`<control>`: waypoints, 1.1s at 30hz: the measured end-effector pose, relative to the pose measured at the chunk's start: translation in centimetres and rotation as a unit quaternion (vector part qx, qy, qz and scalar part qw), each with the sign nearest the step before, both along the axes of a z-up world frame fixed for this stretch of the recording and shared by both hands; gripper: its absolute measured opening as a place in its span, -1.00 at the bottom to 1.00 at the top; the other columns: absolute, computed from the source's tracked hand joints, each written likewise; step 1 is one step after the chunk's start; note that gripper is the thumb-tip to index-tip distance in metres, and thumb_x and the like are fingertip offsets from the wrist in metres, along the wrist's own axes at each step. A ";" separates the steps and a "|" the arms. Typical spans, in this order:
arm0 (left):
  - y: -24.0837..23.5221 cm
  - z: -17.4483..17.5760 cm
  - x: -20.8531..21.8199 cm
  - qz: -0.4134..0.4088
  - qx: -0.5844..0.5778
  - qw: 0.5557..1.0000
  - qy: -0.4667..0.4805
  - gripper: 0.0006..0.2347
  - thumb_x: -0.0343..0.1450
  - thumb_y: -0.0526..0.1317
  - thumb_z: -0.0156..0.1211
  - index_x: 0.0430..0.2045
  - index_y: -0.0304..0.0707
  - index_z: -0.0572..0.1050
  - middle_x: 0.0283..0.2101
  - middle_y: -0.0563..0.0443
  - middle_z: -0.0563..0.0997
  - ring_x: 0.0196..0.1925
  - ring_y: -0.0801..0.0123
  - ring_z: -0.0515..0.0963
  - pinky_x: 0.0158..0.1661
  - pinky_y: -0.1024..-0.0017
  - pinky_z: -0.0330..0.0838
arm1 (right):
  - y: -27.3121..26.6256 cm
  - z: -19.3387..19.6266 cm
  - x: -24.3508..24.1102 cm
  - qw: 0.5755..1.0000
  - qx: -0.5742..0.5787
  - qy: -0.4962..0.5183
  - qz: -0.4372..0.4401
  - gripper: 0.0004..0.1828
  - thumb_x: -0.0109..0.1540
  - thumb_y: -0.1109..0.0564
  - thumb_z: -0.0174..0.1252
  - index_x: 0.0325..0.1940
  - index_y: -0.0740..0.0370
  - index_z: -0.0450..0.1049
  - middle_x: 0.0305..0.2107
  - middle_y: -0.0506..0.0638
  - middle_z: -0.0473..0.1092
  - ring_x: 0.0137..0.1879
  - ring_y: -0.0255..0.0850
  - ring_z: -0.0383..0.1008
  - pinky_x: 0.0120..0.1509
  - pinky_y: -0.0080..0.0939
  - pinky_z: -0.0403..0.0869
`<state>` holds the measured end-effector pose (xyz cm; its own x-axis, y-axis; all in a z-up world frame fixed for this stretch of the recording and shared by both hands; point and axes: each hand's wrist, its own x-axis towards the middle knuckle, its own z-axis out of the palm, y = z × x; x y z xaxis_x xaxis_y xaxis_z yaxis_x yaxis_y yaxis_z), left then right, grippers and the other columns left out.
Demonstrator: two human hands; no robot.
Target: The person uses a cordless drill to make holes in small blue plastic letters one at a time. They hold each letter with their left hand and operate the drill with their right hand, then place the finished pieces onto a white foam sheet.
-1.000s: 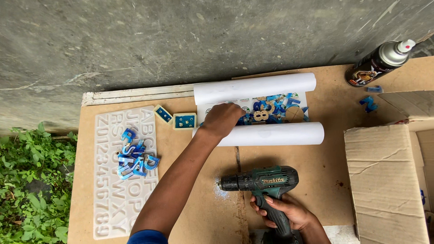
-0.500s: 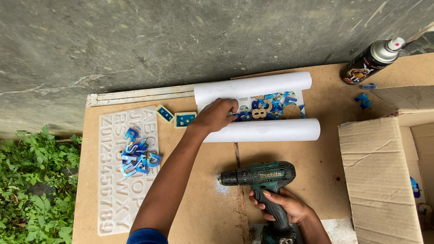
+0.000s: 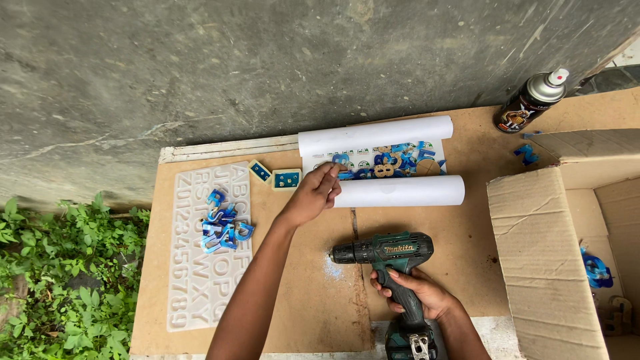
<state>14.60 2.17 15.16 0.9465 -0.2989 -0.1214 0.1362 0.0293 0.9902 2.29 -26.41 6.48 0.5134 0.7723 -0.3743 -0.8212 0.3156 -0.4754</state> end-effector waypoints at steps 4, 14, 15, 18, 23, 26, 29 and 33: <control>-0.5 -2.6 -5.6 0.166 -0.115 0.979 0.021 -0.82 0.64 -0.20 -0.16 -0.09 -0.28 0.42 -0.48 0.06 0.26 -0.55 0.58 0.14 -0.58 0.61 -0.05 | 0.2 0.7 0.1 0.999 0.004 -0.025 0.019 -0.54 0.31 -0.02 0.09 0.11 0.43 0.36 -0.22 0.10 0.30 -0.27 -0.34 0.30 -0.50 -0.39 0.29; -0.8 -9.3 -16.8 0.324 -0.120 0.930 0.125 -0.72 0.64 -0.13 -0.18 -0.31 -0.33 0.44 -0.47 0.06 0.26 -0.57 0.46 0.33 -0.70 0.63 0.18 | 0.2 -2.4 -0.8 0.993 -0.038 -0.070 -0.086 -0.63 0.36 0.02 0.03 0.12 0.33 0.38 -0.23 0.23 0.35 -0.26 -0.14 0.30 -0.52 -0.32 0.27; -0.7 -9.8 -17.0 0.328 -0.026 0.940 0.088 -0.73 0.63 -0.14 -0.13 -0.36 -0.32 0.42 -0.52 0.05 0.30 -0.56 0.41 0.36 -0.63 0.55 0.32 | 0.1 -2.8 -1.0 0.991 -0.038 -0.084 -0.093 -0.62 0.36 -0.01 0.04 0.13 0.32 0.38 -0.23 0.21 0.35 -0.26 -0.17 0.31 -0.53 -0.34 0.27; -0.4 -11.1 -17.4 0.310 0.073 0.948 -0.015 -0.87 0.58 -0.26 0.05 -0.28 -0.34 0.47 -0.41 -0.01 0.39 -0.46 0.34 0.50 -0.57 0.47 0.48 | 0.4 -1.1 -1.6 0.989 -0.035 -0.099 -0.103 -0.66 0.37 0.02 0.05 0.09 0.31 0.39 -0.25 0.21 0.35 -0.26 -0.18 0.31 -0.50 -0.34 0.27; -1.6 -7.5 -21.7 0.271 0.342 0.878 -0.199 -0.92 0.49 -0.22 0.19 -0.29 -0.17 0.45 -0.36 0.04 0.42 -0.25 0.22 0.58 -0.28 0.31 0.53 | 0.5 -1.0 -1.7 0.988 -0.028 -0.107 -0.110 -0.68 0.38 0.03 0.04 0.09 0.29 0.39 -0.24 0.21 0.35 -0.25 -0.17 0.33 -0.48 -0.33 0.28; -3.1 -6.8 -23.9 0.174 0.468 0.849 -0.172 -0.66 0.46 0.15 0.15 -0.34 -0.13 0.45 -0.39 0.00 0.50 -0.32 0.11 0.65 -0.35 0.15 0.58 | 0.5 -0.9 -1.4 0.988 -0.028 -0.105 -0.111 -0.68 0.38 0.01 0.04 0.09 0.28 0.40 -0.22 0.21 0.37 -0.25 -0.17 0.33 -0.47 -0.33 0.27; -5.3 -7.1 -25.3 0.119 0.579 0.790 -0.163 -0.50 0.33 0.33 0.19 -0.29 -0.15 0.45 -0.34 -0.01 0.54 -0.28 0.11 0.68 -0.37 0.14 0.61 | 0.7 -0.7 -1.6 0.988 -0.032 -0.101 -0.110 -0.69 0.38 0.00 0.05 0.08 0.27 0.41 -0.22 0.20 0.38 -0.25 -0.17 0.34 -0.47 -0.34 0.27; -6.7 -6.7 -25.6 0.104 0.582 0.792 -0.154 -0.54 0.38 0.12 0.27 -0.04 -0.24 0.41 -0.22 -0.04 0.50 -0.15 0.10 0.65 -0.32 0.14 0.64 | 0.7 -1.0 -1.5 0.989 -0.028 -0.098 -0.109 -0.71 0.37 0.02 0.05 0.07 0.25 0.40 -0.23 0.22 0.37 -0.24 -0.15 0.34 -0.46 -0.31 0.29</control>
<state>-10.97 -4.49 8.43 0.9989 0.0110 0.0466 -0.0059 -0.9372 0.3487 0.84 -25.76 5.49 0.7317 0.6164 -0.2908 -0.6278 0.4433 -0.6398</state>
